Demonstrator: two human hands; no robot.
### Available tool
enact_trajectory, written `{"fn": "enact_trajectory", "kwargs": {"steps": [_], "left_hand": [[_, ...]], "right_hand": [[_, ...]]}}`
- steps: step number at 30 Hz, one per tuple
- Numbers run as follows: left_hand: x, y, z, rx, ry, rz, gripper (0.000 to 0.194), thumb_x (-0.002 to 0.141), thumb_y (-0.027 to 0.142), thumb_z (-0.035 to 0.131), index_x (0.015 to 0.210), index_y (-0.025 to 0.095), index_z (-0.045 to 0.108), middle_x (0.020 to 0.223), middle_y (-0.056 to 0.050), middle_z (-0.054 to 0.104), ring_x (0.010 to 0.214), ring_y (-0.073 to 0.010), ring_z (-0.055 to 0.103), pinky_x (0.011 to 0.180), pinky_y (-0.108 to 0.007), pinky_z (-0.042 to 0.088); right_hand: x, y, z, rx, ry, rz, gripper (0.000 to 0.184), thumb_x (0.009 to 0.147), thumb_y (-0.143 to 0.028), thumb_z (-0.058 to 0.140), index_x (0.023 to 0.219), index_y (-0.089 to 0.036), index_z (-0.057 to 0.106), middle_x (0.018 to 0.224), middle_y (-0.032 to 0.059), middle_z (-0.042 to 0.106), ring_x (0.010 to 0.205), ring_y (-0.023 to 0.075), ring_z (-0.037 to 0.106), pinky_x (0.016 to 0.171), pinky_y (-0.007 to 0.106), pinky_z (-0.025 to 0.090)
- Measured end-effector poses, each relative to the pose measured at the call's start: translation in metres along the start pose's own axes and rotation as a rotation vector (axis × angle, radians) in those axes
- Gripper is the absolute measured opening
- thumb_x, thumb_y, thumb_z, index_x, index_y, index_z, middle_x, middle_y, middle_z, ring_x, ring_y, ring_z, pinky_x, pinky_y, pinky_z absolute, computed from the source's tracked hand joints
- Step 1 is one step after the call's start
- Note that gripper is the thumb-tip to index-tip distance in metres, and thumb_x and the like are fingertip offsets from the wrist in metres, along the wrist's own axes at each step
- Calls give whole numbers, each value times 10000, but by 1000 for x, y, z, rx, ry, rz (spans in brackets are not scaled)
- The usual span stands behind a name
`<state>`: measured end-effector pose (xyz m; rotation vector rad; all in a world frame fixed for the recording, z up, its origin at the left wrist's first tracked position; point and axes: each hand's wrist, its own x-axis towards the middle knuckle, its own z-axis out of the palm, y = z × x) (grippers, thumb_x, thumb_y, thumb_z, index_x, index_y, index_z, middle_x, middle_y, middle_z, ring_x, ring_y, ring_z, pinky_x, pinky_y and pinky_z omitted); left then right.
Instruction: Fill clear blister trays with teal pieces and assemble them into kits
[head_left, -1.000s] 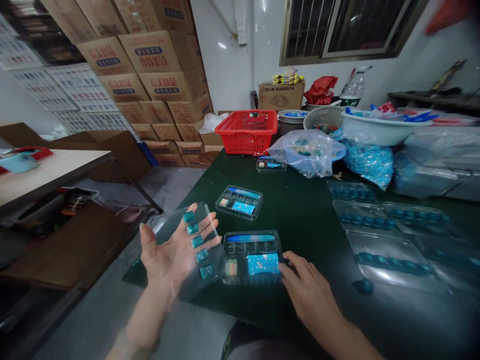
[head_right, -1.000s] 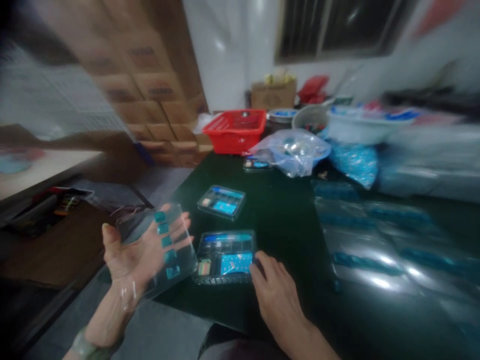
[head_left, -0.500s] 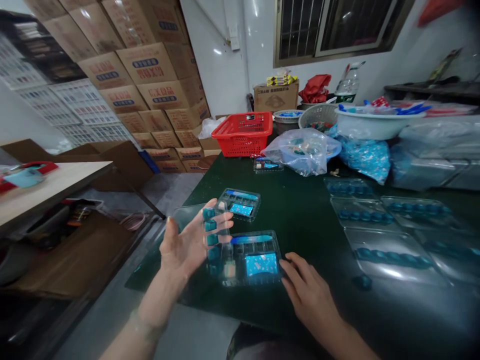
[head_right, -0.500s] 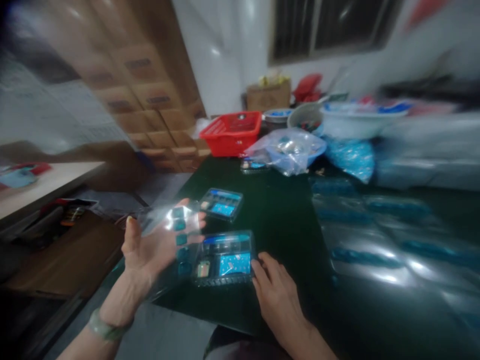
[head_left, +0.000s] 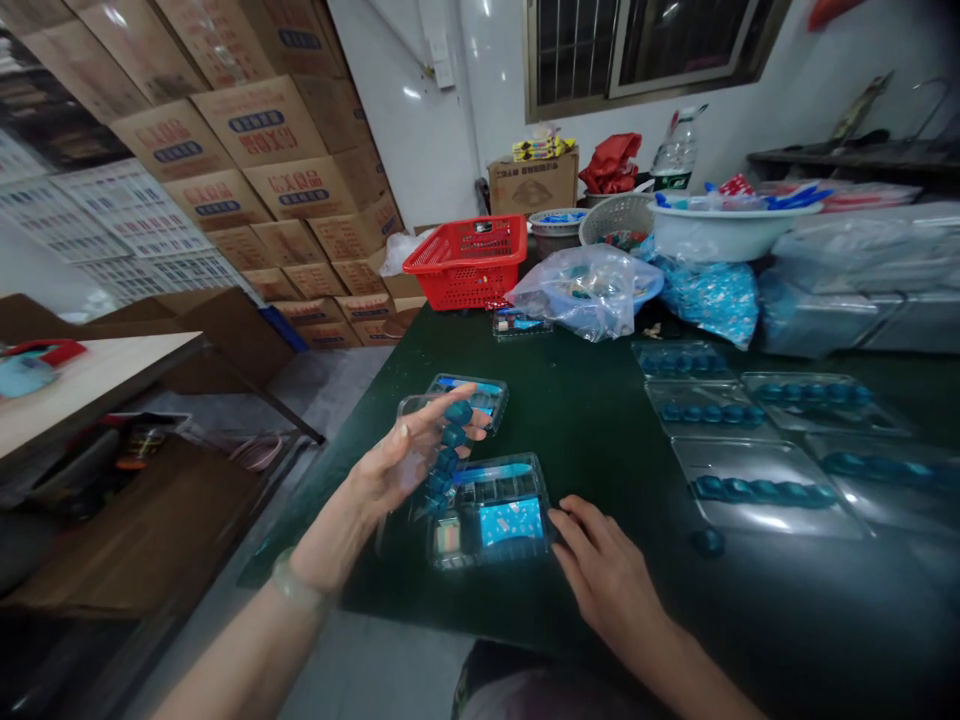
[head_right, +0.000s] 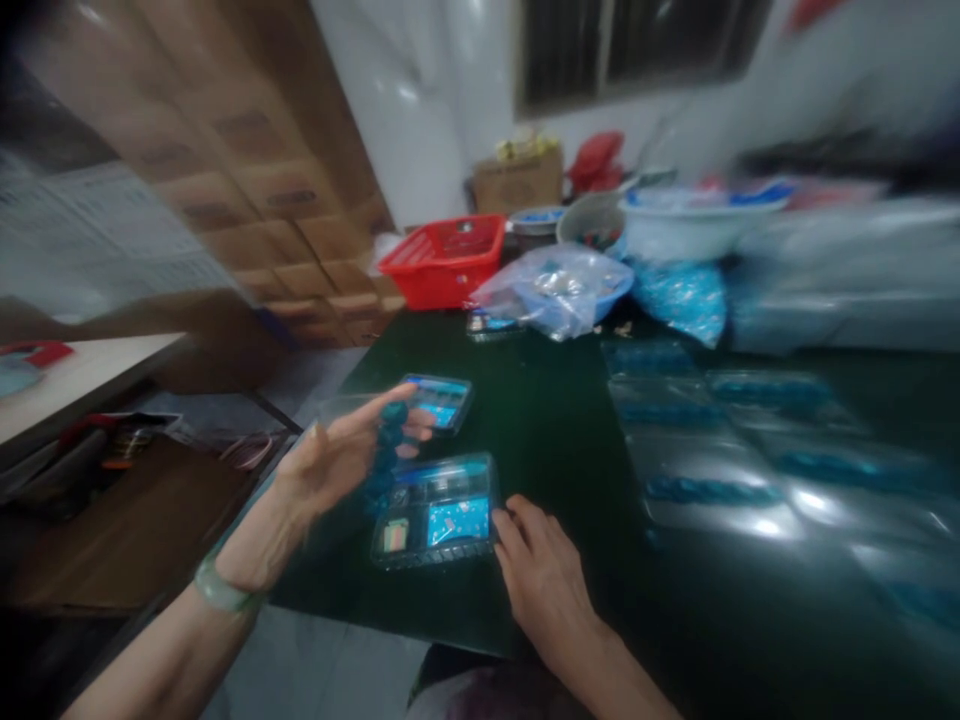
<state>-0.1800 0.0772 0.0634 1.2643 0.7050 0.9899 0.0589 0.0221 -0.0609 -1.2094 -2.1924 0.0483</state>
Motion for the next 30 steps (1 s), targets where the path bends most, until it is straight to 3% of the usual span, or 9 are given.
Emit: {"fn": "enact_trajectory", "kwargs": {"steps": [4, 10, 13, 16, 19, 23, 26, 30], "left_hand": [[4, -1, -4, 4, 0, -21, 847, 659, 639, 467, 1315, 121, 329, 1192, -178, 496, 1100, -365, 404, 846, -440, 317], [9, 3, -8, 87, -41, -1, 824, 656, 584, 534, 1301, 102, 359, 1185, -183, 510, 1078, -368, 431, 853, -431, 318], [9, 10, 0, 294, -85, 41, 706, 693, 499, 550, 1285, 144, 401, 1243, -140, 478, 1136, -365, 382, 958, -463, 208], [7, 9, 17, 701, -79, 49, 677, 655, 366, 636, 1278, 220, 414, 1310, -90, 418, 1214, -379, 266, 1003, -502, 64], [4, -9, 33, 1049, -36, 52, 838, 528, 358, 734, 1288, 283, 388, 1281, -104, 417, 1155, -422, 300, 958, -568, 110], [4, -44, 40, 1334, -79, 61, 908, 491, 527, 701, 1299, 280, 371, 1232, -168, 410, 1077, -455, 340, 856, -607, 197], [7, -61, 38, 1443, -110, 55, 942, 507, 615, 637, 1319, 240, 341, 1224, -216, 391, 1086, -477, 311, 818, -610, 200], [12, -68, 39, 1470, -71, 82, 1022, 473, 661, 622, 1334, 211, 306, 1240, -228, 377, 1087, -480, 303, 823, -599, 190]], "right_hand": [[1, -1, -1, 1, 18, 6, 268, 841, -168, 411, 1075, -173, 540, 1060, 104, 533, 889, 190, 550, 751, 326, 465], [2, 0, -1, 10, 14, 1, 268, 842, -162, 406, 1078, -169, 533, 1047, 103, 536, 892, 185, 550, 759, 319, 457], [1, 1, 0, 8, -9, 11, 273, 841, -166, 413, 1091, -174, 524, 1060, 101, 529, 910, 192, 542, 779, 327, 447], [1, 2, 0, 25, -44, 33, 278, 842, -168, 415, 1101, -177, 517, 1076, 99, 519, 906, 195, 534, 781, 331, 441], [1, 2, -1, 47, -70, 49, 284, 844, -168, 413, 1109, -174, 512, 1085, 100, 510, 901, 199, 524, 776, 335, 437], [1, 2, -2, 51, -91, 68, 285, 845, -157, 407, 1109, -177, 514, 1099, 95, 502, 895, 197, 515, 777, 335, 430], [1, 1, -1, 58, -101, 80, 273, 851, -160, 404, 1098, -179, 517, 1105, 88, 500, 905, 196, 509, 785, 335, 422], [1, 2, 0, 63, -98, 81, 260, 851, -157, 408, 1083, -183, 521, 1095, 84, 507, 934, 201, 500, 802, 340, 410]]}}
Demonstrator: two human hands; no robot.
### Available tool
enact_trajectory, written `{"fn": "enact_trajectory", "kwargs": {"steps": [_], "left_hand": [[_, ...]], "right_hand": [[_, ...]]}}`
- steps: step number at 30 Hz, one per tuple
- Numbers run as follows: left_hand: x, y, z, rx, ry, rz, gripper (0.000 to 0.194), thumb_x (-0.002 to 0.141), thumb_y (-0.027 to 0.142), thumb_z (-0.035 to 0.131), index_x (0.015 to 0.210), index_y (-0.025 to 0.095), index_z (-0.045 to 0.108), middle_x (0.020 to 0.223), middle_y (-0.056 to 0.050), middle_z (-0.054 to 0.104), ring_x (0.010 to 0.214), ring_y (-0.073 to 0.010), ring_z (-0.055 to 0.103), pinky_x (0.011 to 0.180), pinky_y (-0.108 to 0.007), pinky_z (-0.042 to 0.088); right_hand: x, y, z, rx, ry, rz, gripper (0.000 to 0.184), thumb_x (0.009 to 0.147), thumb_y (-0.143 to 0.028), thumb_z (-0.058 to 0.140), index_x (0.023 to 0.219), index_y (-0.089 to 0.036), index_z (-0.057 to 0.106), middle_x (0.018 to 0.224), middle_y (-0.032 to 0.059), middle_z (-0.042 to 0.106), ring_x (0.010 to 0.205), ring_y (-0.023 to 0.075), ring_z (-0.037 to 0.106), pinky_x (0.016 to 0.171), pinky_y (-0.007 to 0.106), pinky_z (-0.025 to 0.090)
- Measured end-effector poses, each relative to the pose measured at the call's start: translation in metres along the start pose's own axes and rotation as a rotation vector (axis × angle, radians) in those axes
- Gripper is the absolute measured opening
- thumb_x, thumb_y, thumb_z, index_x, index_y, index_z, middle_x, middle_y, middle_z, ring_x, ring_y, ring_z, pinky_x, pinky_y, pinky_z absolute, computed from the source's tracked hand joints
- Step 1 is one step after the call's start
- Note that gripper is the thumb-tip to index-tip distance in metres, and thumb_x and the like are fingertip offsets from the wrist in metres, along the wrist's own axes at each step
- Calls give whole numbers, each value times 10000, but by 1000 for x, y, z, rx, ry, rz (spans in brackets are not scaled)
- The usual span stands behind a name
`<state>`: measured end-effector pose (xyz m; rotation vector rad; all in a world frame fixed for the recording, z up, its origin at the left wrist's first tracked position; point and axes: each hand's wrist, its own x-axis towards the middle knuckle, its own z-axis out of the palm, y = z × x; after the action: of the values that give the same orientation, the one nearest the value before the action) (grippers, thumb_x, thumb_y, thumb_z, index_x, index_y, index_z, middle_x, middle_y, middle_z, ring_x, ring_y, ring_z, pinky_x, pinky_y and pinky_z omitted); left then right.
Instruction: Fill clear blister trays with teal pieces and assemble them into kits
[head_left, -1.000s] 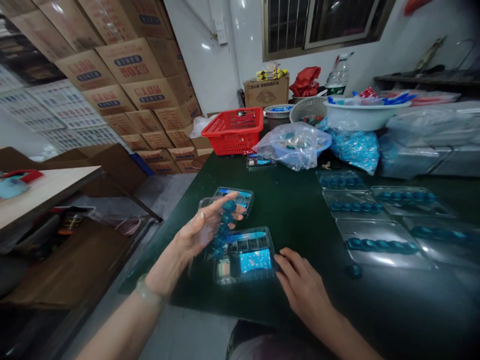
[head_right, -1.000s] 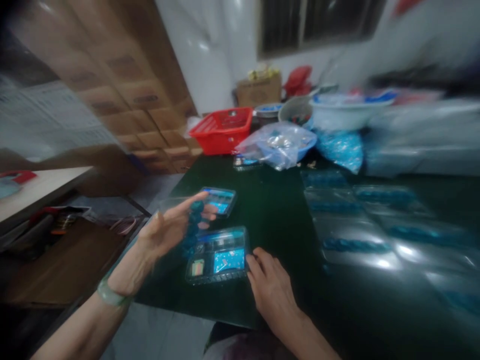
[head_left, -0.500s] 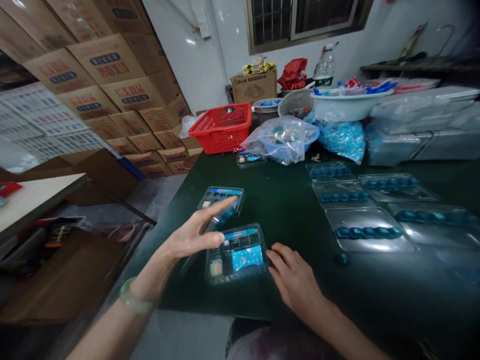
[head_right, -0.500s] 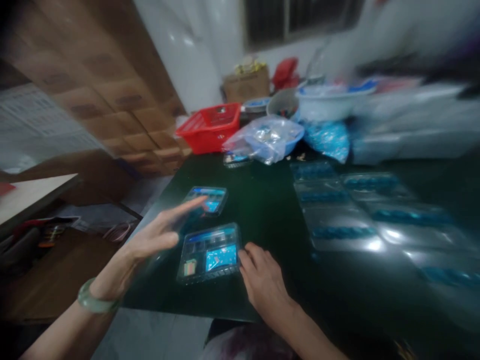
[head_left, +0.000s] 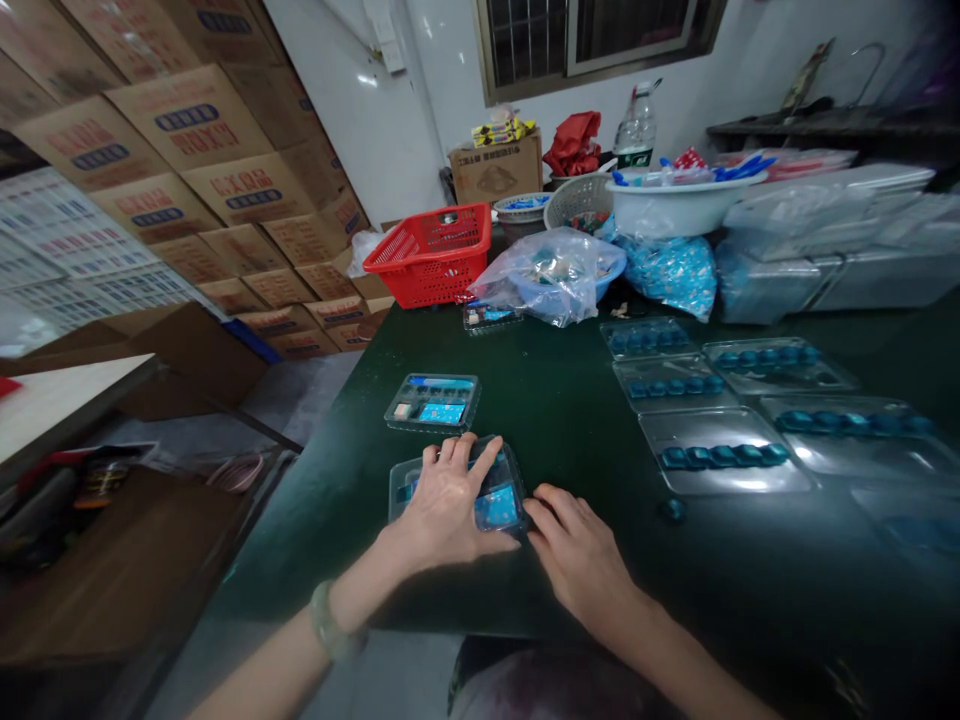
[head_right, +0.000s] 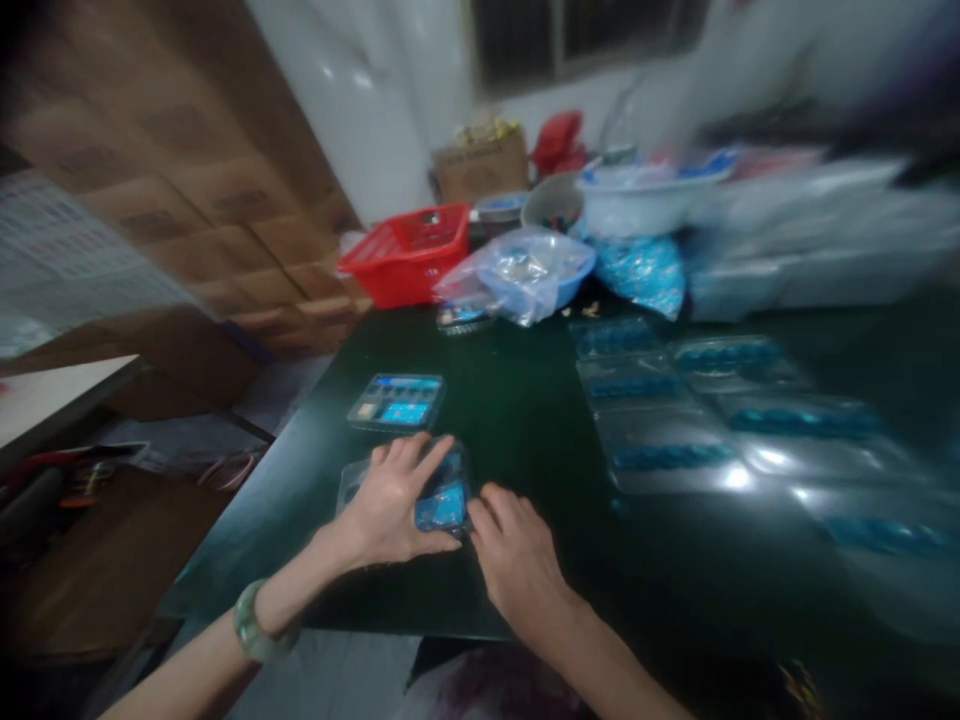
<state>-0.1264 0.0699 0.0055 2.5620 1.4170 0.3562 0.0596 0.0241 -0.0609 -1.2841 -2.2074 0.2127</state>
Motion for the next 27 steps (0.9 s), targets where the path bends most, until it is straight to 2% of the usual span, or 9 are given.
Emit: {"fn": "enact_trajectory", "kwargs": {"steps": [7, 11, 15, 19, 23, 25, 27], "left_hand": [[2, 19, 0, 214, -85, -74, 1034, 472, 667, 602, 1321, 154, 309, 1256, -231, 372, 1114, -410, 330, 861, -545, 243], [1, 22, 9, 281, -149, -122, 1090, 476, 728, 539, 1351, 153, 234, 1329, -244, 296, 1181, -427, 264, 889, -580, 208], [-2, 19, 12, 317, -191, -107, 1006, 585, 713, 460, 1370, 158, 165, 1361, -244, 256, 1224, -434, 207, 899, -609, 177], [-24, -8, 4, 346, -165, -60, 926, 626, 654, 479, 1371, 205, 164, 1349, -209, 298, 1209, -401, 270, 903, -567, 224], [-53, -60, -8, 373, -59, -126, 875, 649, 603, 504, 1372, 278, 133, 1306, -187, 369, 1151, -402, 356, 836, -559, 297], [-55, -82, -16, 336, -11, -143, 842, 640, 599, 521, 1348, 396, 115, 1332, -98, 370, 1192, -405, 305, 833, -576, 295], [-45, -96, -26, 253, 84, -143, 758, 659, 591, 501, 1304, 504, 112, 1335, 5, 367, 1194, -390, 308, 822, -587, 305]], "right_hand": [[1, 0, -2, 29, 3, 23, 226, 826, -148, 429, 1021, -159, 542, 1073, 88, 526, 880, 211, 511, 766, 350, 423], [0, 2, -2, 39, 64, 65, 260, 829, -122, 396, 1052, -147, 526, 1090, 103, 516, 947, 219, 500, 798, 354, 412], [-1, 2, 0, 60, 83, 84, 284, 825, -110, 394, 1079, -157, 513, 1096, 95, 508, 951, 207, 500, 805, 347, 410], [-4, 2, -8, 44, 123, 75, 268, 831, -121, 411, 1070, -168, 524, 1071, 88, 521, 941, 195, 510, 802, 337, 404], [-7, 19, -41, -83, 275, 138, 238, 838, -133, 432, 1037, -179, 554, 978, 74, 556, 879, 178, 526, 786, 330, 392], [-11, 36, -65, -185, 344, 206, 222, 840, -154, 443, 1021, -172, 570, 962, 79, 559, 885, 186, 521, 782, 332, 387], [-19, 58, -87, -307, 368, 284, 212, 841, -172, 445, 999, -170, 587, 961, 83, 561, 892, 199, 514, 779, 338, 380]]}}
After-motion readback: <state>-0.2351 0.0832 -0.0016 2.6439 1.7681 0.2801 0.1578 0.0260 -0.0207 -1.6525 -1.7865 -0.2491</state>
